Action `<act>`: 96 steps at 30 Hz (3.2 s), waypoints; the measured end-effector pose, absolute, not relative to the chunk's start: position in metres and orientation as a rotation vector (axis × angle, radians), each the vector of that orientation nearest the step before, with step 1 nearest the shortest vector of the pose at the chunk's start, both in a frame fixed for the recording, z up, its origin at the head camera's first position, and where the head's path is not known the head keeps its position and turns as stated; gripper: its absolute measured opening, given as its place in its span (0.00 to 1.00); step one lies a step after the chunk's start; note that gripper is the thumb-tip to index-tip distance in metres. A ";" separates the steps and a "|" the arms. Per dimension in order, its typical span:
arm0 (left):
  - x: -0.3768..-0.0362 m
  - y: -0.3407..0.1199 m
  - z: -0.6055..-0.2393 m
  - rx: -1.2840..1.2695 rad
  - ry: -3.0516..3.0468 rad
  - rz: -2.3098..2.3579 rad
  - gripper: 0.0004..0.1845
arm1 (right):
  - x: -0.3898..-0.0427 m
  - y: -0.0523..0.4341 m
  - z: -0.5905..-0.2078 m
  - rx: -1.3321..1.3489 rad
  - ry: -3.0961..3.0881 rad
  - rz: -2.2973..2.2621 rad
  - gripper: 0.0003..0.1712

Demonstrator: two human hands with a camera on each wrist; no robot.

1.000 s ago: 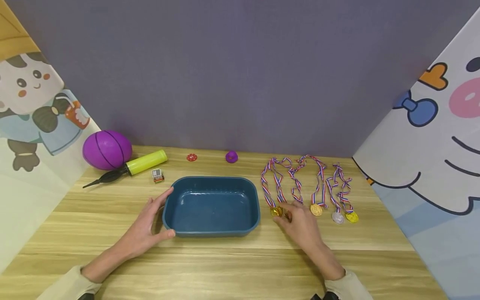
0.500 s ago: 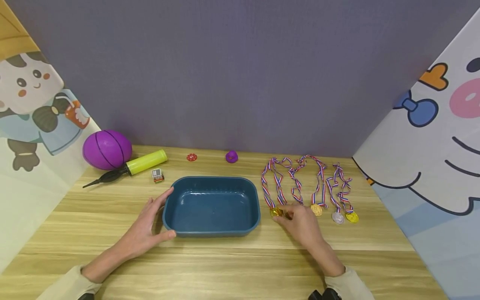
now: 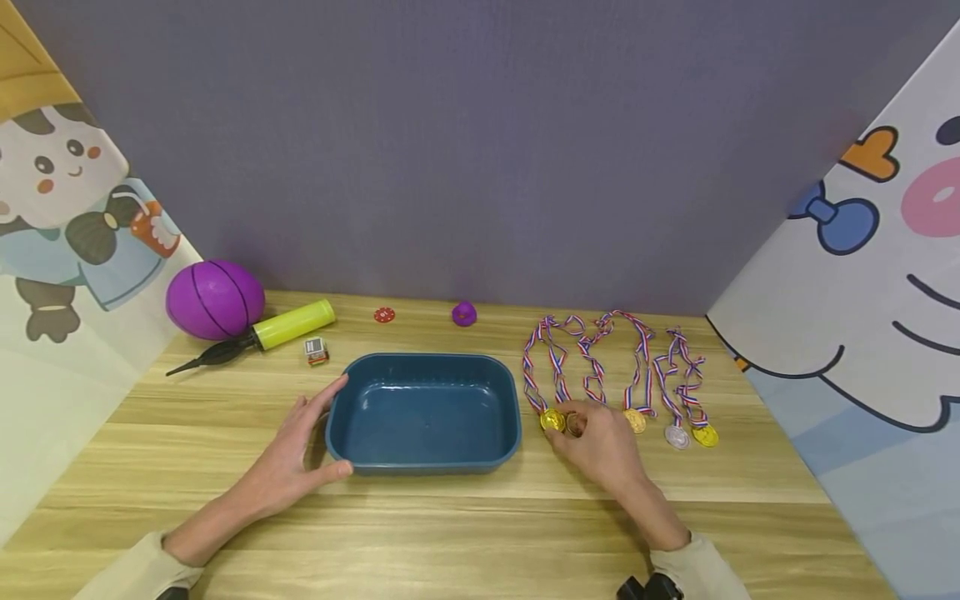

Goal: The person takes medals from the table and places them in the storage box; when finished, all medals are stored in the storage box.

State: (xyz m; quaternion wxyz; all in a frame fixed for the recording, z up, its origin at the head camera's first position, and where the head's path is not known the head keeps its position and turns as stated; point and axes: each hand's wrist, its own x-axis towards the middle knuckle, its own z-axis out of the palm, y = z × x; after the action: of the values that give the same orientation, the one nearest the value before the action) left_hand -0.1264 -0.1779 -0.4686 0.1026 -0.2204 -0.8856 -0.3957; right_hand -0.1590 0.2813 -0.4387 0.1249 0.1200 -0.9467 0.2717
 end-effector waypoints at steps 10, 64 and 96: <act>-0.127 -0.178 -0.470 -0.649 -2.622 -1.175 0.61 | -0.168 0.277 -0.422 0.373 -2.530 0.807 0.17; -0.124 -0.177 -0.467 -0.637 -2.632 -1.181 0.60 | -0.185 0.248 -0.333 0.279 -2.090 1.232 0.15; -0.125 -0.179 -0.469 -0.631 -2.638 -1.184 0.61 | -0.158 0.209 -0.303 0.519 -1.937 1.271 0.21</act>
State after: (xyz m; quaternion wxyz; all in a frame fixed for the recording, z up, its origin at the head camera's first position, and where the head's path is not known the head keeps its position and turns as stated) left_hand -0.1248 -0.1789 -0.4688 0.0909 -0.2124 -0.8876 -0.3985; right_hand -0.1577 0.2094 -0.3028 0.3743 0.2029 -0.7566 0.4962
